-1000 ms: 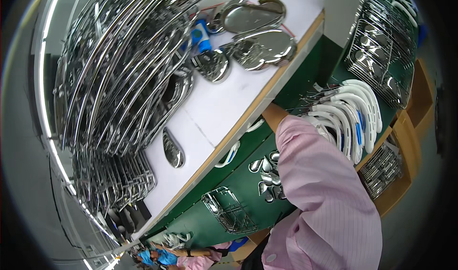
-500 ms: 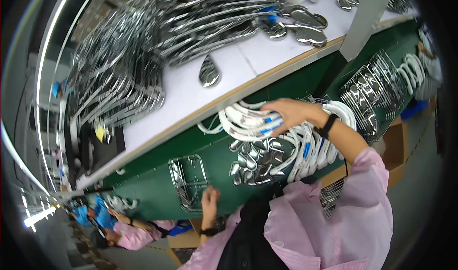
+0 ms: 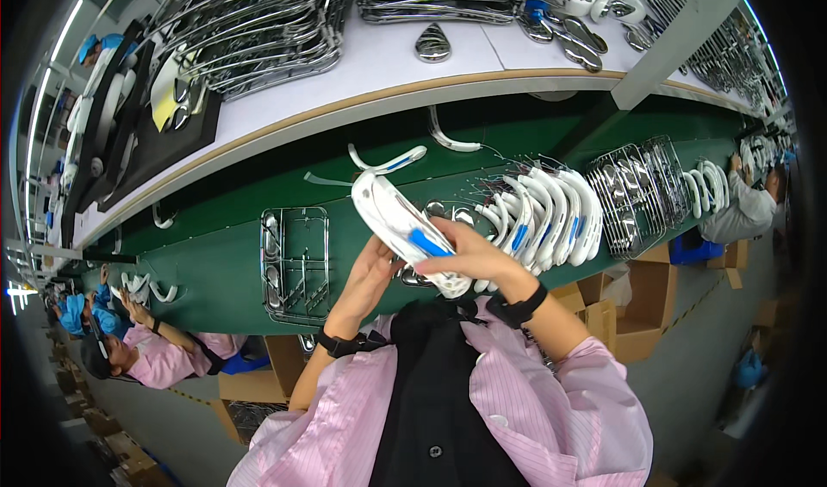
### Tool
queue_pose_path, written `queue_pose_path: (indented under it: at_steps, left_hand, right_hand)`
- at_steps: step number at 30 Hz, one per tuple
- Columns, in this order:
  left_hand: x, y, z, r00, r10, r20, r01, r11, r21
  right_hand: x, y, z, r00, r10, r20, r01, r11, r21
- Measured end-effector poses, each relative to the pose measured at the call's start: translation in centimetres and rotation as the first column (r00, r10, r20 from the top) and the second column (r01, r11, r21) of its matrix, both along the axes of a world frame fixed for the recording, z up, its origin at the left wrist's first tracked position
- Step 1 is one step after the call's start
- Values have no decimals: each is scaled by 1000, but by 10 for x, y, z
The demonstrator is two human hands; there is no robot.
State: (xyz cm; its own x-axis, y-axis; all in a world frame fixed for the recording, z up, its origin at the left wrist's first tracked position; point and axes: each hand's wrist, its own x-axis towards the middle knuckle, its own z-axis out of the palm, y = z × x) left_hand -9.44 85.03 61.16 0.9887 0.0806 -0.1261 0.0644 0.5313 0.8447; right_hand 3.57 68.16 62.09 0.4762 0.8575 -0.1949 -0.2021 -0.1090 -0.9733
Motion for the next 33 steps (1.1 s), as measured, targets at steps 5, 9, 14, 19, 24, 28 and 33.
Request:
queue_pose_path:
  at_steps: [5, 9, 14, 19, 24, 28, 33]
  left_hand:
    - [-5, 0, -7, 968, 143, -207, -174, 975, -137]
    - [-18, 27, -28, 886, 197, -419, -307, 927, -214]
    - [-35, 45, -58, 898, 109, -426, -229, 944, -240]
    - [-11, 43, -57, 954, -32, -297, -5, 992, -123]
    - [24, 13, -49, 959, -280, -32, 282, 952, 122]
    - [60, -28, -57, 868, -467, -167, 449, 883, -137]
    - [91, -92, -53, 840, -519, -156, 486, 849, -205]
  right_hand:
    - [-39, 49, -15, 972, -189, -139, 173, 978, -120]
    - [-71, 67, -24, 938, -43, 344, 159, 934, -318]
    - [-86, 81, -36, 899, 14, 438, 156, 923, -351]
    - [-71, 75, -35, 893, -124, 433, 297, 884, -361]
    - [-50, 19, -39, 913, -395, -97, 401, 915, 48]
    - [-45, -41, -55, 802, -336, -494, 425, 902, 77]
    - [-50, -92, -72, 686, -483, -544, 603, 796, 55]
